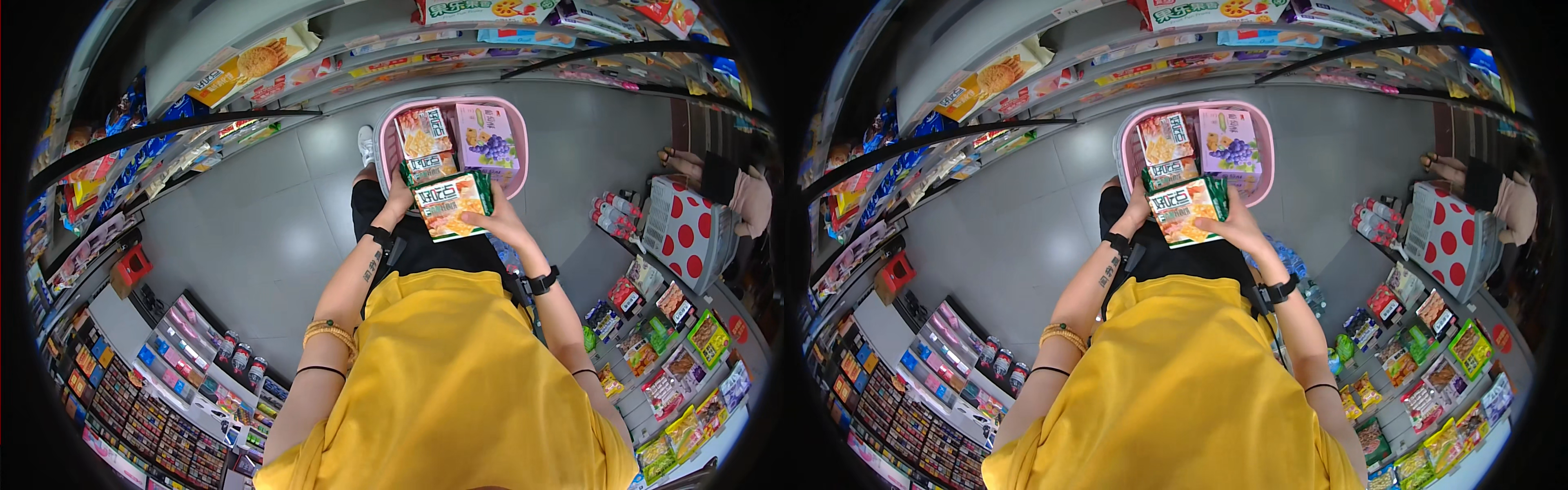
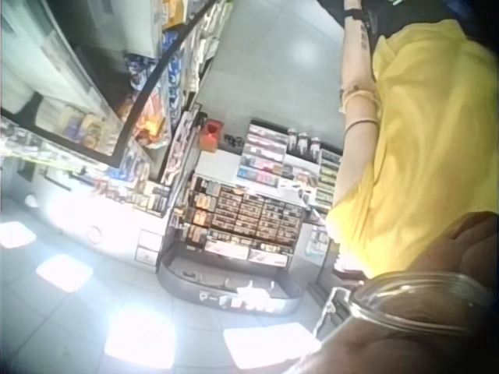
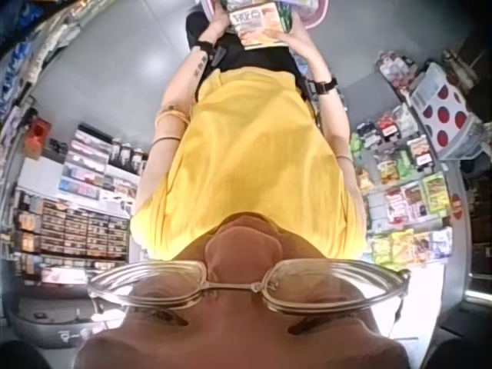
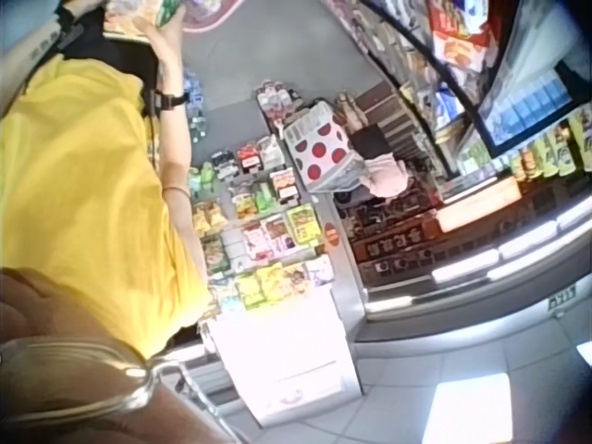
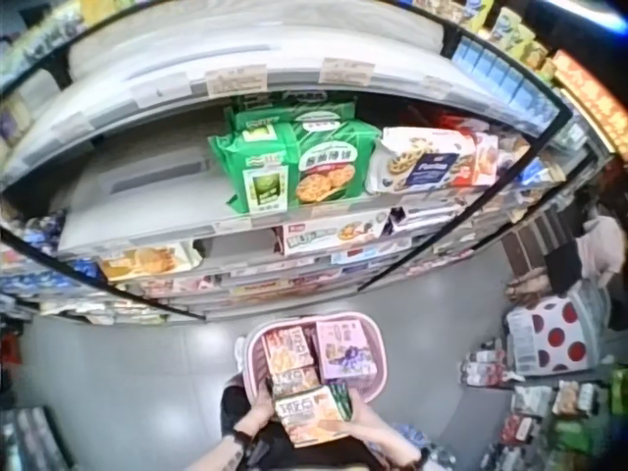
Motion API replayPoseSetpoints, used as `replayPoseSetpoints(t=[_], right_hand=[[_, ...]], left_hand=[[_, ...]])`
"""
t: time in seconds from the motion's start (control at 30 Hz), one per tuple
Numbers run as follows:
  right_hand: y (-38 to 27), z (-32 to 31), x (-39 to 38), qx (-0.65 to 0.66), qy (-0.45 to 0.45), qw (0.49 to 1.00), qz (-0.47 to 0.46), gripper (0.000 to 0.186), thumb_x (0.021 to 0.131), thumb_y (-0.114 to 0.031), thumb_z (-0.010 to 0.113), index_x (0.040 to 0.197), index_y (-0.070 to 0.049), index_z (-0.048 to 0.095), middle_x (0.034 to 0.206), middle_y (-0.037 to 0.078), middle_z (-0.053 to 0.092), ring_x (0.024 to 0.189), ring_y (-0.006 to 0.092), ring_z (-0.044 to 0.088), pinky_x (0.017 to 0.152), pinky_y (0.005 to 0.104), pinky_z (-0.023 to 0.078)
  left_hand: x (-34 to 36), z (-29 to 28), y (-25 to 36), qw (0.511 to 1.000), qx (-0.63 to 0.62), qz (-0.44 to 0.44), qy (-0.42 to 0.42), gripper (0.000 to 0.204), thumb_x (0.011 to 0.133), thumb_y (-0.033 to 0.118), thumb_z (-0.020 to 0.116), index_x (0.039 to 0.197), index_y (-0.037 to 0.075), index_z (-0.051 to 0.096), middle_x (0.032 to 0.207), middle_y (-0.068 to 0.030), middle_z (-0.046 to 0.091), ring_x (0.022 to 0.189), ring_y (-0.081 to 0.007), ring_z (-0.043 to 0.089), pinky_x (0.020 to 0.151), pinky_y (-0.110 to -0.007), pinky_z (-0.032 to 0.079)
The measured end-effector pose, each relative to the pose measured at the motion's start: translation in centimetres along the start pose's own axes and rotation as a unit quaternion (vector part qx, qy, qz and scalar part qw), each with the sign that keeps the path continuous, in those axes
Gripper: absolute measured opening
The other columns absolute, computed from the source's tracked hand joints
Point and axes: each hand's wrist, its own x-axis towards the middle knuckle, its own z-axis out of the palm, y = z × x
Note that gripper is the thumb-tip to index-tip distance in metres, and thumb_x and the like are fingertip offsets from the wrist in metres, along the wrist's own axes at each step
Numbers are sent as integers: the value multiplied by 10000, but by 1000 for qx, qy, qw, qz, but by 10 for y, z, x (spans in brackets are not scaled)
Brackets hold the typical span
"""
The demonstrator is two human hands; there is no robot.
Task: The person shops for snacks, placing a bag of chips, a box of cakes, and a box of grape cookies into a basket. They then add several small packages of crackers and a box of strawberry-filled cookies to the basket.
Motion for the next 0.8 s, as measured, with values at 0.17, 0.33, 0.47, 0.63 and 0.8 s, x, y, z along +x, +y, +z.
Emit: replayPoseSetpoints(t=[0.17, 0.33, 0.47, 0.63, 0.8], right_hand=[[-9, 11, 16, -151, -5, 988, -16, 806, 702, -290, 792, 1285, 50, 350, 1159, 169, 552, 1096, 235, 530, 960, 339, 389], [-2, 15, 34, -152, 10, 988, 4, 866, 689, -338, 794, 1284, 66, 312, 1193, 195, 531, 1117, 249, 518, 968, 330, 385], [-13, 29, 48, -86, 41, 995, -1, 998, 673, -375, 809, 1298, 112, 202, 1200, 264, 494, 1113, 287, 530, 934, 330, 424], [-6, 47, 67, 50, 24, 998, 27, 1008, 692, -368, 811, 1305, 113, 174, 1243, 244, 452, 1134, 266, 501, 942, 311, 422], [-7, 45, 65, 87, 16, 996, 34, 919, 732, -331, 782, 1311, 124, 232, 1196, 206, 510, 1099, 234, 531, 928, 300, 430]], left_hand=[[-7, -7, -6, 980, 119, 155, 46, 599, 801, 172, 677, 1277, -46, 386, 1167, -145, 565, 1093, -209, 537, 944, -302, 416], [-32, -31, 16, 990, 16, 103, 92, 435, 918, 203, 555, 1281, -16, 460, 1186, -102, 547, 1103, -196, 522, 961, -287, 395], [-55, -38, 48, 982, -183, 29, -28, 499, 961, 348, 488, 1326, 24, 388, 1233, -65, 511, 1117, -153, 507, 953, -274, 394], [-56, -25, 68, 963, -248, 34, -97, 513, 950, 325, 515, 1341, 33, 356, 1235, -67, 530, 1135, -153, 518, 959, -308, 416], [-50, -28, 67, 974, -202, 62, -88, 542, 919, 277, 578, 1334, 5, 359, 1229, -87, 537, 1115, -160, 533, 957, -298, 418]])
